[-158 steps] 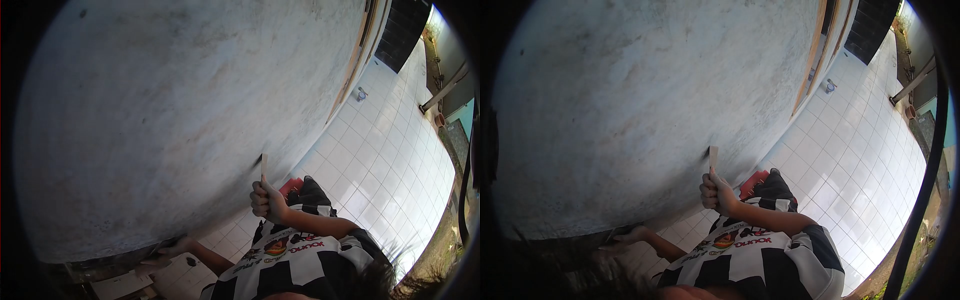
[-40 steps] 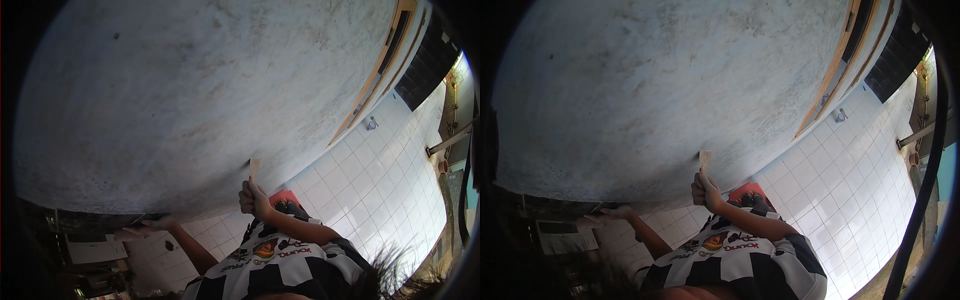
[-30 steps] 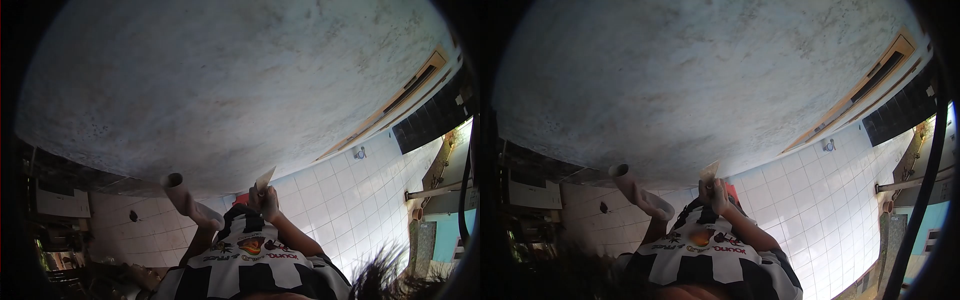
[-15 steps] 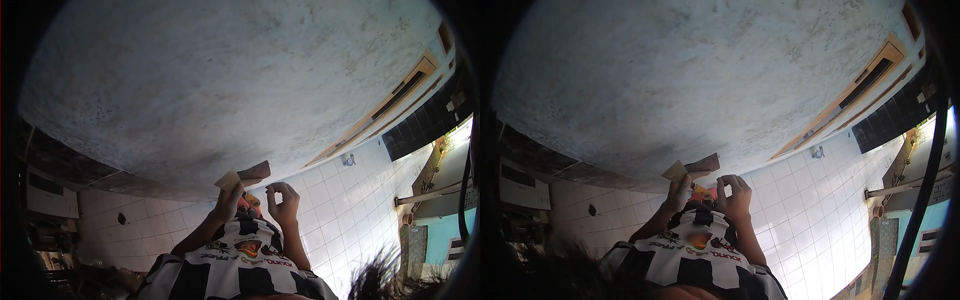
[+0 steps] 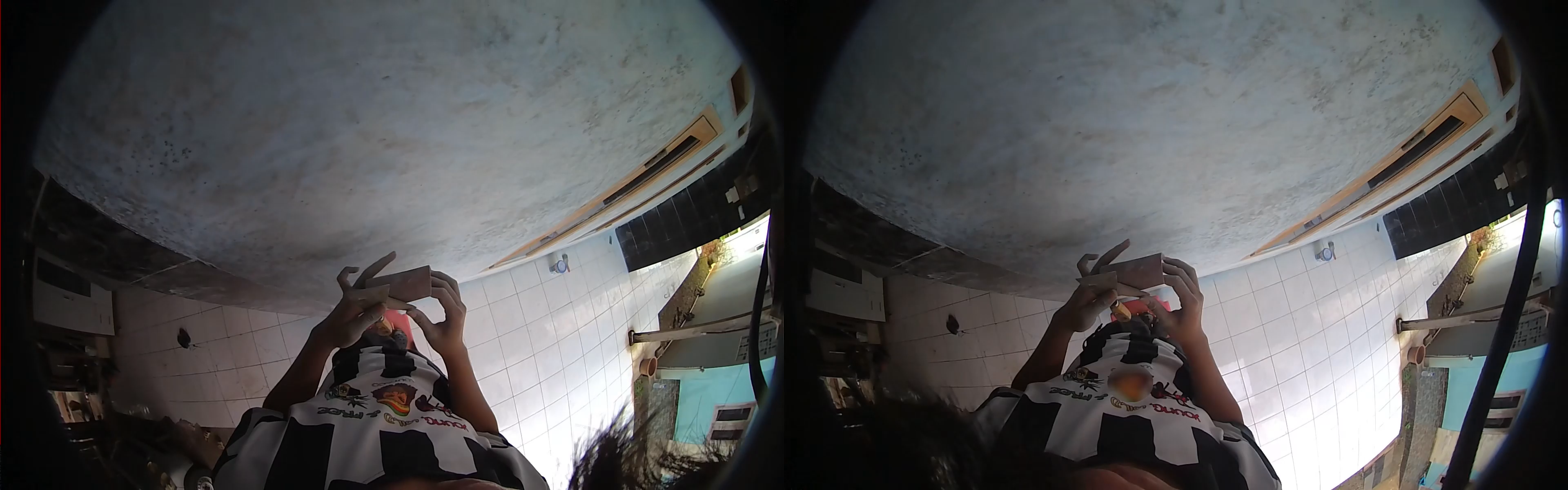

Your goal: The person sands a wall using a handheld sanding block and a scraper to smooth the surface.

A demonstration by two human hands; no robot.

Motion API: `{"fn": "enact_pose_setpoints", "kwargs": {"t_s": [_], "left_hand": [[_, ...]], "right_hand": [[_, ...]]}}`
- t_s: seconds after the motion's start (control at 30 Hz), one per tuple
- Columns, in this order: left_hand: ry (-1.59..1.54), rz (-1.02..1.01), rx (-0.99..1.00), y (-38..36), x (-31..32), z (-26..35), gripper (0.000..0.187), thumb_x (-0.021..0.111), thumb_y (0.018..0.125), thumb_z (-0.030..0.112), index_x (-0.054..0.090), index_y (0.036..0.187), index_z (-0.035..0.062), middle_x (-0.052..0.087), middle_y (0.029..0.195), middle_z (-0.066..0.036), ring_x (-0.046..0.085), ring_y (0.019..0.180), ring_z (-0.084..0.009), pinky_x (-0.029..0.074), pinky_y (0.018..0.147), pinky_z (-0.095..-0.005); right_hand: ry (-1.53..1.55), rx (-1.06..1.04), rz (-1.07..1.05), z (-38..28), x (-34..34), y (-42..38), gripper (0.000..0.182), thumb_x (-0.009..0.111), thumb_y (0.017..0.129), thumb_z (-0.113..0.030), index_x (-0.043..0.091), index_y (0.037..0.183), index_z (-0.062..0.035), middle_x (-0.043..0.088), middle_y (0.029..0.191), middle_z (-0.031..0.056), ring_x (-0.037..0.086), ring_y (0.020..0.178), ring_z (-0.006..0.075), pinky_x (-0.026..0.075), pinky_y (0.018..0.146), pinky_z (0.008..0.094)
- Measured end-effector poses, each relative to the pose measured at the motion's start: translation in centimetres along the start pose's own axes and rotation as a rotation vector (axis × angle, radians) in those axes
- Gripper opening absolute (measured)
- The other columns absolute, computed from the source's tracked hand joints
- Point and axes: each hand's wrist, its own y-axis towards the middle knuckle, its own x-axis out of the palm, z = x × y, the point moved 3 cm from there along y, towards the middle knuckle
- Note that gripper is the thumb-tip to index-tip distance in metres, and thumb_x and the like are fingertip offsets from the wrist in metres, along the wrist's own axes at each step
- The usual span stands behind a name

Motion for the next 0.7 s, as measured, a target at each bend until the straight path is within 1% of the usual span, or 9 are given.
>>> {"fn": "enact_pose_setpoints", "kwargs": {"t_s": [0.03, 0.1, 0.23, 0.3, 0.43, 0.5, 0.57, 0.63, 0.7], "left_hand": [[-0.003, 0.001, 0.000, -0.6, 0.6, -0.9, 0.035, 0.040, 0.101, 0.019, 0.072, 0.114, 0.0170, 0.061, 0.090, -0.002, 0.031, 0.141, -0.0156, 0.003, 0.108, -0.0478], [-0.148, 0.189, 0.007, -1.6, 1.3, -3.0, 0.030, 0.048, 0.095, 0.023, 0.073, 0.107, 0.0107, 0.060, 0.124, -0.004, 0.034, 0.123, -0.0235, 0.014, 0.108, -0.0460], [-0.253, -0.052, -0.013, -0.3, 0.1, -0.9, 0.029, 0.049, 0.094, 0.022, 0.073, 0.105, 0.0108, 0.061, 0.120, -0.009, 0.033, 0.118, -0.0283, 0.020, 0.107, -0.0444], [-0.005, -0.236, 0.075, 0.7, 0.0, 0.1, 0.027, 0.050, 0.092, 0.023, 0.073, 0.100, 0.0106, 0.060, 0.126, -0.015, 0.036, 0.116, -0.0304, 0.023, 0.106, -0.0446], [-0.088, -0.151, -0.049, -0.7, -2.5, 1.7, 0.030, 0.049, 0.096, 0.028, 0.071, 0.097, 0.0076, 0.059, 0.129, -0.015, 0.038, 0.124, -0.0317, 0.026, 0.106, -0.0452], [-0.245, 0.116, 0.049, -2.1, -5.3, 3.5, 0.041, 0.040, 0.103, 0.035, 0.070, 0.102, 0.0061, 0.067, 0.104, -0.012, 0.024, 0.148, -0.0320, 0.031, 0.108, -0.0477], [-0.348, 0.316, 0.038, -4.5, -7.0, 3.6, 0.054, 0.039, 0.103, 0.045, 0.070, 0.095, 0.0022, 0.069, 0.092, -0.012, 0.062, 0.113, -0.0319, 0.048, 0.089, -0.0414], [-0.287, 0.526, 0.021, -9.1, -9.1, 2.2, 0.061, 0.037, 0.102, 0.053, 0.067, 0.086, 0.0018, 0.065, 0.072, -0.011, 0.063, 0.063, -0.0217, 0.049, 0.066, -0.0344], [0.003, 0.887, 0.126, -12.9, -11.1, 2.0, 0.064, 0.035, 0.101, 0.059, 0.059, 0.078, 0.0038, 0.056, 0.060, -0.006, 0.046, 0.048, -0.0129, 0.039, 0.051, -0.0261]], "right_hand": [[-0.091, -0.076, 0.045, -0.7, -0.1, 0.0, 0.043, 0.085, 0.070, -0.025, 0.065, 0.101, -0.0018, 0.064, 0.117, 0.0177, 0.058, 0.113, 0.0346, 0.046, 0.095, 0.0434], [-0.186, -0.152, 0.099, -1.2, -0.4, -0.3, 0.037, 0.084, 0.071, -0.024, 0.067, 0.095, -0.0020, 0.066, 0.111, 0.0177, 0.059, 0.107, 0.0339, 0.046, 0.093, 0.0421], [0.363, 0.083, -0.126, -1.5, 0.7, -0.7, 0.034, 0.075, 0.082, -0.024, 0.065, 0.100, 0.0028, 0.065, 0.103, 0.0165, 0.059, 0.093, 0.0290, 0.046, 0.087, 0.0351], [0.625, 0.515, -0.205, -1.8, 1.8, -1.3, 0.029, 0.065, 0.091, -0.021, 0.063, 0.106, 0.0044, 0.065, 0.100, 0.0169, 0.059, 0.095, 0.0273, 0.046, 0.088, 0.0338], [0.319, 0.170, -0.218, -1.7, -0.7, 1.2, 0.023, 0.062, 0.094, -0.011, 0.063, 0.111, 0.0042, 0.068, 0.099, 0.0180, 0.065, 0.094, 0.0277, 0.049, 0.084, 0.0347], [0.114, 0.114, 0.155, -0.2, -3.3, 0.7, 0.018, 0.063, 0.092, -0.006, 0.066, 0.106, 0.0049, 0.070, 0.099, 0.0171, 0.067, 0.091, 0.0255, 0.050, 0.082, 0.0356], [0.054, -0.005, 0.594, 0.5, -5.2, 1.8, 0.016, 0.061, 0.093, -0.002, 0.065, 0.105, 0.0077, 0.069, 0.099, 0.0158, 0.066, 0.091, 0.0241, 0.049, 0.080, 0.0331], [-0.122, -0.093, 0.837, 2.3, -6.4, 2.3, 0.026, 0.059, 0.092, 0.001, 0.058, 0.117, 0.0112, 0.065, 0.108, 0.0195, 0.063, 0.094, 0.0290, 0.048, 0.085, 0.0375], [-0.397, -0.176, 0.857, 4.9, -6.1, 3.2, 0.034, 0.059, 0.092, 0.000, 0.054, 0.123, 0.0100, 0.058, 0.122, 0.0230, 0.055, 0.111, 0.0349, 0.043, 0.094, 0.0428]]}}
